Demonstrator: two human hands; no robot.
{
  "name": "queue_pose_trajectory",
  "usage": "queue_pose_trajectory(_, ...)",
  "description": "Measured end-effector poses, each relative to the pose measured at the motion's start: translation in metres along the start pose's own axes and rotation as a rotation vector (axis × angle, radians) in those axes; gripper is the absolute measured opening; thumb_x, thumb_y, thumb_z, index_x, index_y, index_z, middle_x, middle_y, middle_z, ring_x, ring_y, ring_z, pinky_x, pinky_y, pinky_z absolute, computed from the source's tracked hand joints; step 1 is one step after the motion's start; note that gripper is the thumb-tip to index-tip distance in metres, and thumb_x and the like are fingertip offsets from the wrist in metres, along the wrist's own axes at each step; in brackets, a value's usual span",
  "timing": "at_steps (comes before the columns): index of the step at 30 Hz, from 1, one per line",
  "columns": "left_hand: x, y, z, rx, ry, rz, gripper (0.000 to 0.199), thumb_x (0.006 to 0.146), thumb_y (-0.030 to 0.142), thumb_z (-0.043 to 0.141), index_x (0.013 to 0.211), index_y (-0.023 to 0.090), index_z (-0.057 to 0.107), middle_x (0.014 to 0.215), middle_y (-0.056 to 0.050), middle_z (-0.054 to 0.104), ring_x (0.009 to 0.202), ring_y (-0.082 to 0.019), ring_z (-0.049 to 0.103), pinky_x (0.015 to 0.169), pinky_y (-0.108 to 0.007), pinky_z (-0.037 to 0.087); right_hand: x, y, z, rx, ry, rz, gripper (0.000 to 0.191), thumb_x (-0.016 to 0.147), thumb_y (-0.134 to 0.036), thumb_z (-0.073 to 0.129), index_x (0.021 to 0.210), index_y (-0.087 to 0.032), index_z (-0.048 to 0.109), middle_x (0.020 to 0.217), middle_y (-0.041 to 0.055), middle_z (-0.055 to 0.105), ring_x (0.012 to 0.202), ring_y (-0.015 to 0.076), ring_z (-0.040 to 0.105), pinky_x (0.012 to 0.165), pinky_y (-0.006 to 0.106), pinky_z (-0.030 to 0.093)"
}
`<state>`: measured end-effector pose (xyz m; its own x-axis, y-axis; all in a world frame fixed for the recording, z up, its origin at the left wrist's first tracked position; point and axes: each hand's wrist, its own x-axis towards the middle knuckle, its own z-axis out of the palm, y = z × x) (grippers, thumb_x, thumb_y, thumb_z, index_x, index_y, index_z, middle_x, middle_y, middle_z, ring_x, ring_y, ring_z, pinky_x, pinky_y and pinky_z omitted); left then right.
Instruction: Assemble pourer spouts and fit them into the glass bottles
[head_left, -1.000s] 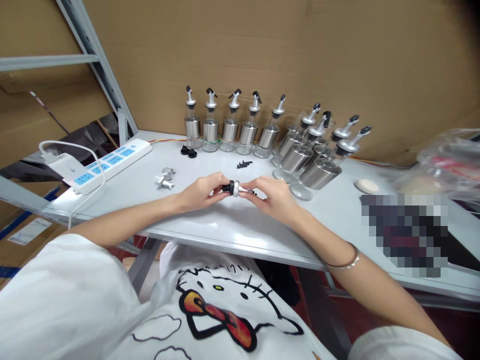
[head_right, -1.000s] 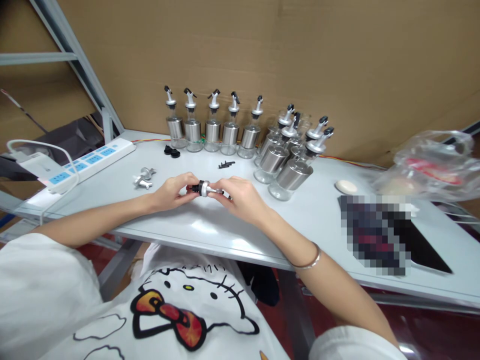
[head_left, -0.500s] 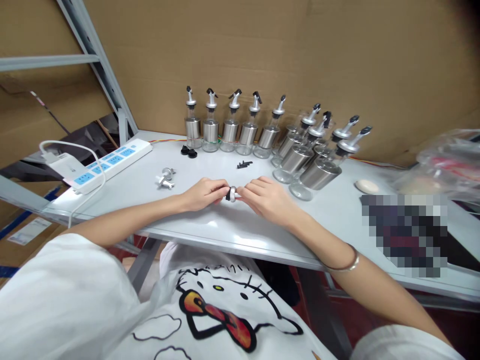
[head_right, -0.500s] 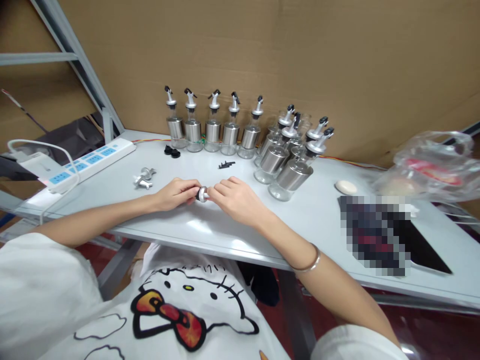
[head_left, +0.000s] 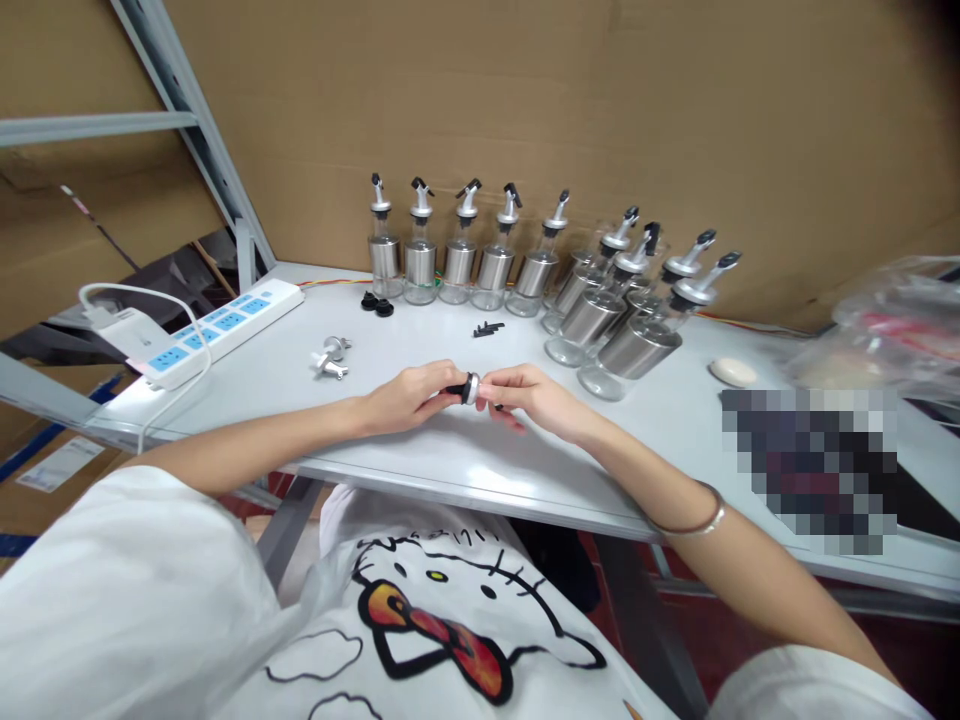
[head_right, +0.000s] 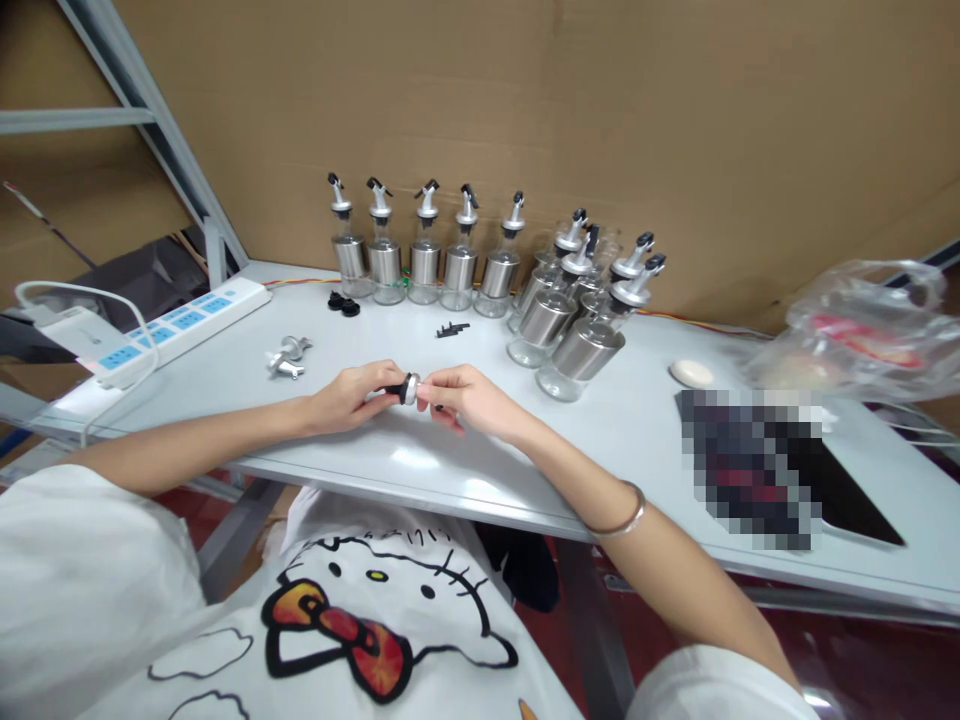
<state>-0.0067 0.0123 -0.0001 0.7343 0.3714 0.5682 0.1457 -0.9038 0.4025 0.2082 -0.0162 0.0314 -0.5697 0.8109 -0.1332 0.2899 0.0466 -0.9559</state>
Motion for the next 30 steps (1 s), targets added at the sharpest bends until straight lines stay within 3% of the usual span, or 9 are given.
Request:
queue_pose_trajectory(2,0.000,0.000,0.000,-0.023,0.001,-0.006,0.016,0.094,0.024,0.041,0.099,0.016,0.055,0.083,-0.006,0.061,0.075,-0.014,0.057,0.070,-0.025,0.047,0.002,0.001,0.000,0.091,-0.041,0.032,0.034,0.079,-0.048,0.057,0.072,-0.015,0.056,0.048,-0.0050,0.042,0.043,0.0091,0.036,0.044,0.025,0.031)
queue_pose_trajectory(4,0.001,0.000,0.000,-0.086,0.010,-0.102,0.016,0.092,0.028,0.047,0.096,0.016,0.056,0.080,-0.004,0.061,0.069,-0.013,0.056,0.066,-0.024,0.046,0.002,0.003,0.001,0.039,-0.016,0.002,0.034,0.081,-0.049,0.055,0.072,-0.016,0.054,0.050,-0.0055,0.040,0.044,0.0087,0.035,0.044,0.024,0.030)
queue_pose_trajectory(8,0.004,0.001,0.000,-0.445,0.012,-0.481,0.021,0.083,0.036,0.059,0.084,0.016,0.053,0.063,0.003,0.057,0.048,-0.007,0.044,0.048,-0.019,0.036,0.002,0.010,0.001,-0.487,0.164,-0.282,0.033,0.092,-0.043,0.044,0.075,-0.016,0.055,0.058,-0.0026,0.046,0.051,0.0099,0.039,0.053,0.024,0.031)
queue_pose_trajectory(11,0.008,-0.002,0.001,-0.787,-0.053,-0.696,0.030,0.079,0.042,0.064,0.079,0.017,0.046,0.055,0.006,0.053,0.038,-0.004,0.035,0.038,-0.017,0.024,0.002,0.014,0.000,-0.944,0.213,-0.527,0.033,0.097,-0.035,0.037,0.080,-0.015,0.057,0.064,0.0030,0.056,0.055,0.0123,0.045,0.059,0.027,0.032)
queue_pose_trajectory(14,0.009,-0.005,0.002,-1.008,-0.133,-0.777,0.037,0.074,0.045,0.068,0.077,0.018,0.043,0.051,0.006,0.052,0.034,-0.002,0.030,0.035,-0.017,0.015,0.001,0.014,0.000,-1.209,0.230,-0.642,0.035,0.100,-0.031,0.033,0.082,-0.015,0.059,0.068,0.0066,0.063,0.057,0.0135,0.050,0.062,0.028,0.032)
queue_pose_trajectory(16,0.009,-0.006,0.003,-1.088,-0.142,-0.766,0.038,0.073,0.044,0.070,0.077,0.018,0.042,0.052,0.006,0.051,0.035,-0.002,0.030,0.036,-0.016,0.014,0.000,0.014,0.001,-1.260,0.236,-0.656,0.035,0.100,-0.030,0.032,0.082,-0.015,0.059,0.069,0.0070,0.064,0.057,0.0137,0.050,0.063,0.028,0.031)
queue_pose_trajectory(20,0.008,0.001,0.005,-1.033,-0.049,-0.681,0.039,0.074,0.042,0.072,0.079,0.018,0.042,0.056,0.009,0.047,0.043,-0.003,0.034,0.041,-0.016,0.019,-0.001,0.011,0.003,-1.025,0.221,-0.556,0.034,0.098,-0.033,0.036,0.080,-0.015,0.059,0.061,0.0029,0.058,0.053,0.0121,0.045,0.059,0.027,0.031)
queue_pose_trajectory(27,0.009,0.011,0.005,-0.728,0.007,-0.537,0.034,0.076,0.041,0.068,0.075,0.016,0.045,0.061,0.008,0.043,0.050,-0.003,0.035,0.046,-0.017,0.026,-0.002,0.002,0.005,-0.290,0.097,-0.120,0.031,0.086,-0.042,0.050,0.069,-0.016,0.055,0.053,-0.0050,0.042,0.047,0.0084,0.035,0.049,0.023,0.029)
queue_pose_trajectory(30,0.008,0.010,0.004,-0.681,-0.001,-0.537,0.033,0.077,0.042,0.066,0.077,0.016,0.044,0.063,0.008,0.044,0.048,-0.003,0.036,0.045,-0.017,0.027,0.000,0.003,0.006,-0.172,0.061,-0.082,0.033,0.084,-0.047,0.052,0.072,-0.016,0.055,0.053,-0.0056,0.041,0.046,0.0084,0.035,0.047,0.023,0.029)
